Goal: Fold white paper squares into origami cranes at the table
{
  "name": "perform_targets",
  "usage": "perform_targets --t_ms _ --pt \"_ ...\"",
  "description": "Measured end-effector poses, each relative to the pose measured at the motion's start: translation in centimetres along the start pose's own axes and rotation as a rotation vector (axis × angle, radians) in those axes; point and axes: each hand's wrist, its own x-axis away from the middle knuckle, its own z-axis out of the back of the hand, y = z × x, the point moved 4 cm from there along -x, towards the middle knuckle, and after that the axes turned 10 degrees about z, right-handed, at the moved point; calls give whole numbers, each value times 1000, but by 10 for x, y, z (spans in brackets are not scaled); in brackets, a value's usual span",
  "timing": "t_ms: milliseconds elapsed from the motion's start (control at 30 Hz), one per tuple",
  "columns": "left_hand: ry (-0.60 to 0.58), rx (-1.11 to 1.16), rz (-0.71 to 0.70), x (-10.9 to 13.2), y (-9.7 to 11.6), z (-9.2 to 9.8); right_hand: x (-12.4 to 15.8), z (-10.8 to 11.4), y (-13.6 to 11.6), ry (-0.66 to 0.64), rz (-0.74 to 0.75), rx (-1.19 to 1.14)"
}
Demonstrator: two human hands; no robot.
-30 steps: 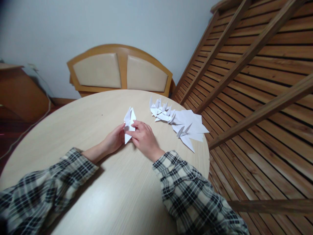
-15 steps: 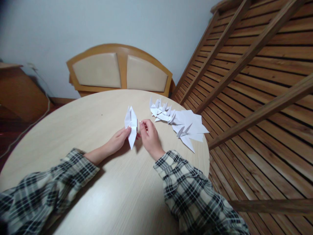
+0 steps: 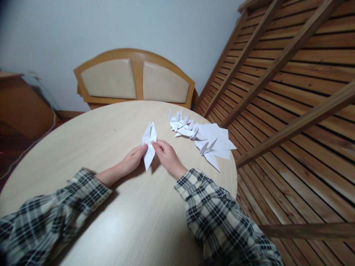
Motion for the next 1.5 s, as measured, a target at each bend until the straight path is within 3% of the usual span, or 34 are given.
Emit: perform_targets --t_ms 333,600,800,1300,1500 --pt "-151 143 122 -2 -9 -5 1 1 1 16 -52 -27" --pt "30 5 3 -3 0 3 -2 7 5 46 -2 108" --pt "85 -121 -53 -1 6 6 -1 8 5 51 31 201" --pt "38 -25 49 2 10 7 1 6 6 29 82 263" --pt "-3 58 57 2 9 3 1 4 10 65 2 123"
